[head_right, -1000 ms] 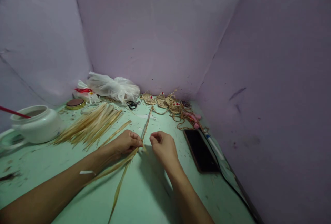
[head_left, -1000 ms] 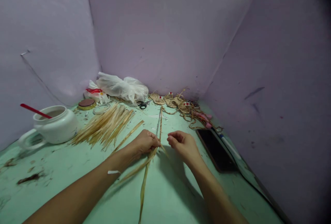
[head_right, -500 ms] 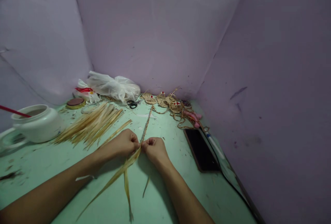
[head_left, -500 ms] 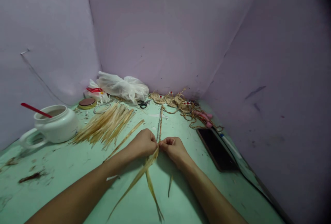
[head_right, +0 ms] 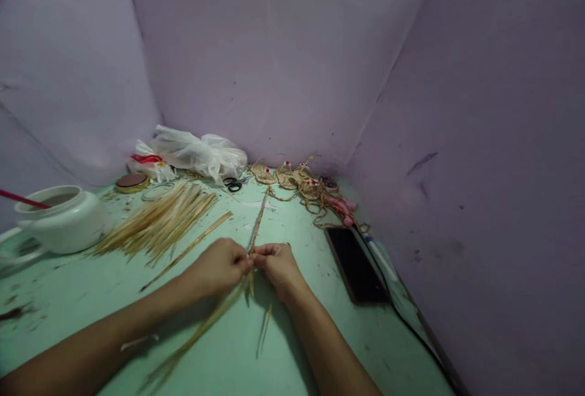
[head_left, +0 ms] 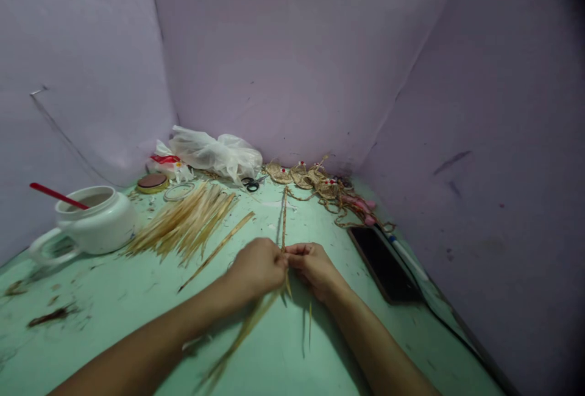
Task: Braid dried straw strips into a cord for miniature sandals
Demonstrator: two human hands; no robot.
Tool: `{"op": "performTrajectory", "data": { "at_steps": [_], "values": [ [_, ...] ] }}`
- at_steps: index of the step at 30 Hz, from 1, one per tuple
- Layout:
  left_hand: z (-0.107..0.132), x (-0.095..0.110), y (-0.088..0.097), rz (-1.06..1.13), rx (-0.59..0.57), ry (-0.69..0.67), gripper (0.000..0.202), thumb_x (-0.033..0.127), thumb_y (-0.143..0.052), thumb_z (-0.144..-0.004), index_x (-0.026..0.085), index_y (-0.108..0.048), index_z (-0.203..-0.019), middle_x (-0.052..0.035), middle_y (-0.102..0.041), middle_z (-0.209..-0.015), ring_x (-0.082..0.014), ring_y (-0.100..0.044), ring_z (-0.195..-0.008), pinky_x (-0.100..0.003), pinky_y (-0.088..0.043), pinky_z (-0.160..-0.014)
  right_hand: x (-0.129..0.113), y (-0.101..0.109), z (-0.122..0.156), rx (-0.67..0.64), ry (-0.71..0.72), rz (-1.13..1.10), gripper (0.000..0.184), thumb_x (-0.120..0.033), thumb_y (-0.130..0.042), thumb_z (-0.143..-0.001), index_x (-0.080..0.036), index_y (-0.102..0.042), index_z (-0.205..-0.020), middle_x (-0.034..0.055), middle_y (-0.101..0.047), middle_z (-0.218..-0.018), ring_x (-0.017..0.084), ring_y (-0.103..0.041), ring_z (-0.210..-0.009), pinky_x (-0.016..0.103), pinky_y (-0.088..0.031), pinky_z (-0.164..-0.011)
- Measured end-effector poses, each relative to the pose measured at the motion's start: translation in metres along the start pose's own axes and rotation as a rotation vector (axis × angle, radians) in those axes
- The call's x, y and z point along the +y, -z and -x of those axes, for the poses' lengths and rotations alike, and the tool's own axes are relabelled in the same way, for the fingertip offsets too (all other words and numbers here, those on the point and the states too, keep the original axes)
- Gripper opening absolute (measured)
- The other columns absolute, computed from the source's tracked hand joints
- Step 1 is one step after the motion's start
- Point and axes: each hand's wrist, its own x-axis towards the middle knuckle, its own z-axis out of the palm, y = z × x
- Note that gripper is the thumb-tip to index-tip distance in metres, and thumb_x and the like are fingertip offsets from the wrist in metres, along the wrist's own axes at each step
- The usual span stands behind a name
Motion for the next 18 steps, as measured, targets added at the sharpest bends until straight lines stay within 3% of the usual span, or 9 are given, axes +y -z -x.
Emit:
{"op": "performTrajectory", "data": {
  "at_steps": [2,5,7,12,15,18],
  "values": [
    [-0.012,-0.01,0.006,0.246,0.049,0.08,0.023,0.028,-0.045,-0.067,0.012,-0.06,-0.063,-0.0024,-0.054,-0.052,-0.0107,-0.047,-0.048,-0.021,-0.032,-0.048,-0.001,0.002,0.0,-0.054,-0.013,-0.031,0.016,-0.019,-0.068,-0.047,-0.01,-0.06,-0.058,-0.0021,-0.052,-0.042,0.002,-0.033,-0.034,0.019,-0.016,-0.037],
    [-0.023,-0.019,0.004,0.684,-0.217,0.217,0.021,0.031,-0.05,-0.064,0.013,-0.058,-0.069,0.0029,-0.047,-0.043,-0.0064,-0.036,-0.035,-0.019,-0.023,-0.037,-0.003,0.004,0.001,-0.11,-0.013,-0.046,0.022,-0.024,-0.071,-0.047,-0.01,-0.06,-0.059,0.0003,-0.056,-0.046,0.003,-0.037,-0.036,0.018,-0.02,-0.038],
    [-0.024,-0.02,0.0,0.829,-0.392,0.244,0.021,0.034,-0.055,-0.061,0.012,-0.054,-0.062,0.0043,-0.042,-0.039,-0.0047,-0.032,-0.031,-0.018,-0.019,-0.034,-0.002,0.006,0.0,-0.134,-0.003,-0.039,0.025,-0.026,-0.072,-0.046,-0.01,-0.06,-0.061,0.001,-0.057,-0.048,0.004,-0.04,-0.038,0.018,-0.022,-0.039],
    [-0.021,-0.012,0.0,0.754,-0.429,0.292,0.021,0.031,-0.056,-0.059,0.013,-0.048,-0.05,0.0043,-0.04,-0.036,-0.0039,-0.029,-0.029,-0.018,-0.019,-0.033,0.002,0.01,-0.008,-0.158,0.121,0.148,0.02,-0.025,-0.069,-0.05,-0.01,-0.059,-0.058,0.0019,-0.059,-0.051,0.006,-0.044,-0.044,0.019,-0.03,-0.044],
    [-0.02,-0.006,0.002,0.592,-0.358,0.351,0.015,0.021,-0.048,-0.058,0.015,-0.044,-0.044,0.0048,-0.035,-0.031,-0.0054,-0.028,-0.028,-0.019,-0.019,-0.034,0.005,0.011,-0.01,-0.077,0.286,0.447,0.012,-0.022,-0.061,-0.058,-0.01,-0.061,-0.058,0.0027,-0.06,-0.055,0.008,-0.046,-0.048,0.019,-0.032,-0.046],
    [-0.022,-0.007,-0.004,0.501,-0.214,0.279,0.009,0.013,-0.045,-0.051,0.014,-0.044,-0.043,0.0057,-0.03,-0.031,-0.0055,-0.027,-0.031,-0.02,-0.018,-0.036,0.003,0.01,-0.003,0.006,0.428,0.753,0.013,-0.019,-0.054,-0.063,-0.012,-0.065,-0.064,0.0035,-0.063,-0.059,0.01,-0.049,-0.052,0.02,-0.032,-0.048]
  ]
}}
